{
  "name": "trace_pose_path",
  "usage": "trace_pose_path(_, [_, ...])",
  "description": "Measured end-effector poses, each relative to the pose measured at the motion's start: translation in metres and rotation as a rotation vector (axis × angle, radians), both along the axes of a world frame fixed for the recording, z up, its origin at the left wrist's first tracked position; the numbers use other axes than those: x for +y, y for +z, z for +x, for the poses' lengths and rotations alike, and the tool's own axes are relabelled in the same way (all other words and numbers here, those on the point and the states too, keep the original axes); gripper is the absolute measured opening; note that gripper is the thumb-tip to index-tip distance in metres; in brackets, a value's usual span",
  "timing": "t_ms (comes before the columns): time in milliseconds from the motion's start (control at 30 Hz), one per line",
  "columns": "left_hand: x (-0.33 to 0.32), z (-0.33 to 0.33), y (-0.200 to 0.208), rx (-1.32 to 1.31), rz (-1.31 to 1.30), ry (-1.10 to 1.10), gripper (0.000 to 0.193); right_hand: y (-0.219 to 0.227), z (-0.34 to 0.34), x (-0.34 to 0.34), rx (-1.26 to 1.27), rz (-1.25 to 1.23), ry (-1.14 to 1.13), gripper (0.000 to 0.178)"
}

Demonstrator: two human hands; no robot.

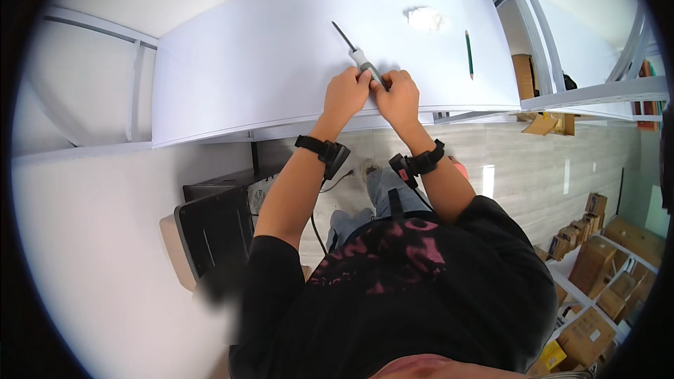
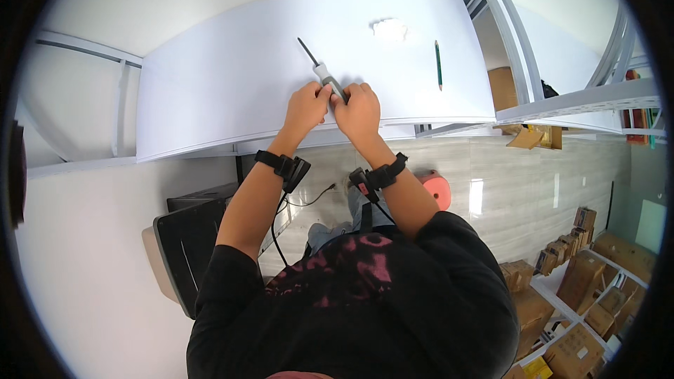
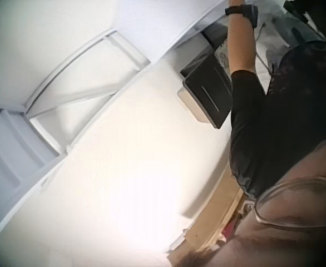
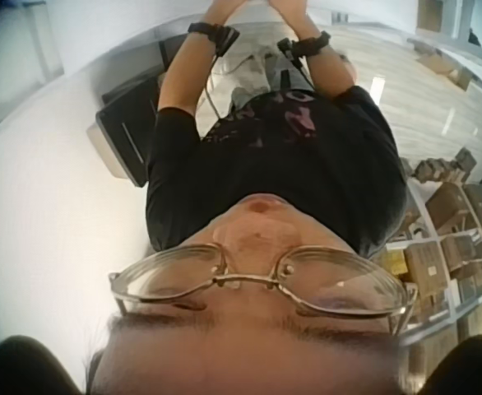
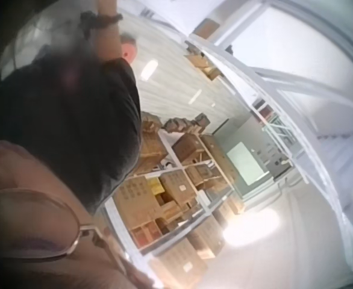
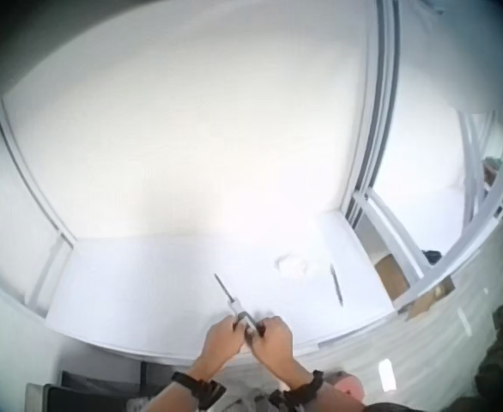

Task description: The person uses a screwdriver to attach a black electronic device to a white shelf, then wipes the device with a blue cloth.

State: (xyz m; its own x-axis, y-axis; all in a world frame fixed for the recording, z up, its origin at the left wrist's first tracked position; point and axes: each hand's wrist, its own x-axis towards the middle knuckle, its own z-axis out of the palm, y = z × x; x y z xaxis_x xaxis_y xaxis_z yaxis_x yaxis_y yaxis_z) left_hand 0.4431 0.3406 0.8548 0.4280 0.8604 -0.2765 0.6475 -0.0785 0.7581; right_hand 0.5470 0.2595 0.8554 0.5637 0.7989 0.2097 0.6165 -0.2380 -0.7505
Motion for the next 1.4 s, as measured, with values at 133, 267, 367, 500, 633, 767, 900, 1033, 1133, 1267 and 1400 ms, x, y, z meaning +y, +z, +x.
trace_pose_path(133, [-0.012,-0.024,-0.006,-0.217,-0.004,-0.049,0.026,-0.010,-0.004,0.001,-0.056,0.006,-0.007,0.024])
trace_pose_path(267, [-0.046,-0.084,-0.013,-0.399,-0.163,-0.078,0.021,-0.015,-0.005,-0.003,-0.088,0.047,0.001,0.033])
trace_pose_path(367, [-0.075,-0.143,-0.038,-0.437,-0.259,-0.076,0.019,-0.022,-0.007,-0.009,-0.236,0.116,0.019,0.036])
trace_pose_path(500, [-0.109,-0.203,-0.073,-0.424,-0.368,0.050,0.016,-0.029,-0.012,-0.012,-0.407,0.162,-0.019,0.049])
trace_pose_path(633, [-0.143,-0.231,-0.134,-0.427,-0.422,0.147,0.015,-0.037,-0.022,-0.024,-0.372,0.317,-0.064,0.052])
trace_pose_path(767, [-0.166,-0.231,-0.175,-0.475,-0.479,0.146,0.016,-0.060,-0.024,-0.056,-0.451,0.482,-0.012,0.040])
trace_pose_path(900, [-0.164,-0.217,-0.254,-0.583,-0.496,0.177,0.017,-0.094,-0.045,-0.082,-0.546,0.720,-0.003,0.022])
trace_pose_path(1033, [-0.148,-0.195,-0.346,-0.565,-0.455,0.125,0.021,-0.202,-0.062,-0.088,-0.267,0.838,0.249,0.009])
trace_pose_path(1133, [-0.139,-0.190,-0.423,-0.587,-0.475,0.143,0.024,-0.320,-0.053,-0.075,0.005,0.489,0.207,0.006])
trace_pose_path(1267, [-0.129,-0.182,-0.509,-0.468,-0.432,0.130,0.028,-0.480,0.034,-0.047,0.077,0.107,0.099,0.009])
trace_pose_path(1400, [-0.114,-0.182,-0.588,-0.426,-0.419,0.092,0.028,-0.580,0.084,-0.022,0.026,-0.079,0.099,0.025])
